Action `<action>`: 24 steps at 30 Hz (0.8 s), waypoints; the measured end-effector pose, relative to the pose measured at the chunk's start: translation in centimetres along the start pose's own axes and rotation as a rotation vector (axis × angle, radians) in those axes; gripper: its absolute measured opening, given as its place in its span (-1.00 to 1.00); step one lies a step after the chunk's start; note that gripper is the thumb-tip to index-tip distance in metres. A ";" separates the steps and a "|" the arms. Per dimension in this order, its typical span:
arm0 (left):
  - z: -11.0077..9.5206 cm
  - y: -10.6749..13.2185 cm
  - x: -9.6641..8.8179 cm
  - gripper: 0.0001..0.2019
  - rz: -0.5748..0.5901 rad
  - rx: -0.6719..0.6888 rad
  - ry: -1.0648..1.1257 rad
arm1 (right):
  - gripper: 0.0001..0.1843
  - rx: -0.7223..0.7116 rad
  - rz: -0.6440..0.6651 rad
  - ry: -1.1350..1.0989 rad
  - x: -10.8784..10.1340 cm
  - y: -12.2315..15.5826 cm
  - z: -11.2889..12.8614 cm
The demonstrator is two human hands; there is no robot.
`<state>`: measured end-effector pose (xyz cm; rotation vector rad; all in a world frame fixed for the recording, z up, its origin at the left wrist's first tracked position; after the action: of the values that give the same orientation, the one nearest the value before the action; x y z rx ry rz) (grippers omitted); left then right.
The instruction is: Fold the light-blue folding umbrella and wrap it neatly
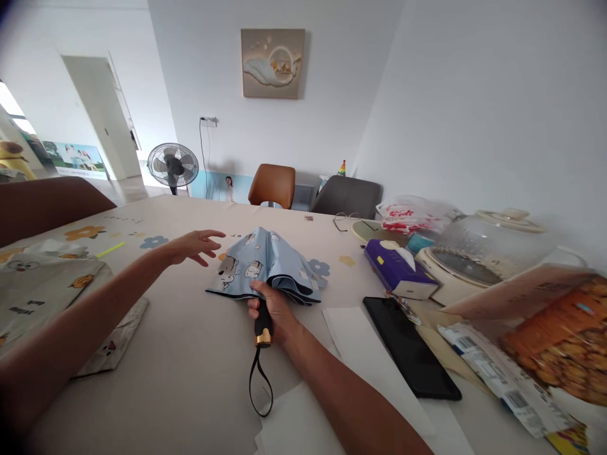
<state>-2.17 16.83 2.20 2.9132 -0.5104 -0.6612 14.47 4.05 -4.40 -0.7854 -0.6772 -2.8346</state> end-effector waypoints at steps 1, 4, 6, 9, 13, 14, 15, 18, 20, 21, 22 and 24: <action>0.6 -0.4 0.1 -0.40 -0.037 -0.011 0.037 | -0.76 -0.009 0.021 -0.004 0.1 -0.1 0.0; 2.3 -1.5 0.6 -0.32 -0.126 -0.031 0.167 | -0.75 -0.027 0.082 0.001 0.2 -0.2 0.1; 2.8 -1.9 1.3 -0.31 -0.126 -0.018 0.267 | -0.76 -0.026 0.127 0.020 0.4 -0.2 0.1; 2.5 -2.2 1.6 -0.38 -0.120 0.056 0.386 | -0.79 -0.008 0.213 0.086 1.0 0.2 -0.2; 1.4 -1.9 0.1 -0.49 -0.189 0.164 0.531 | -0.81 0.045 0.263 0.184 1.7 0.7 -0.9; 1.1 -1.8 -0.3 -0.51 -0.200 0.184 0.544 | -0.81 0.048 0.264 0.196 1.7 0.7 -0.9; 0.7 -1.7 -0.6 -0.54 -0.207 0.207 0.542 | -0.80 0.049 0.265 0.204 1.7 0.7 -0.9; -0.5 -1.2 -1.3 -0.62 -0.226 0.296 0.486 | -0.79 0.059 0.253 0.199 1.6 0.6 -0.9; -1.0 -1.0 -1.5 -0.64 -0.257 0.332 0.440 | -0.78 0.075 0.248 0.191 1.5 0.5 -1.0; -1.1 -1.0 -1.5 -0.63 -0.275 0.334 0.416 | -0.77 0.082 0.248 0.194 1.5 0.5 -1.1; -1.2 -1.0 -1.5 -0.62 -0.290 0.331 0.393 | -0.77 0.086 0.249 0.201 1.5 0.5 -1.1; -1.2 -0.9 -1.4 -0.59 -0.314 0.325 0.358 | -0.76 0.088 0.256 0.216 1.6 0.5 -1.2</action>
<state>-2.53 18.20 3.67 3.3479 -0.1273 -0.0716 12.71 3.05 -4.31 -0.5020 -0.6154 -2.5883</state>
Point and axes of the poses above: each hand's wrist, its own y-axis away from the middle knuckle, its own x-axis out of the palm, z = x × y, the point moved 8 cm from there along -y, towards the middle knuckle, and after that the axes turned 5 degrees about y, right-handed, at the moved point
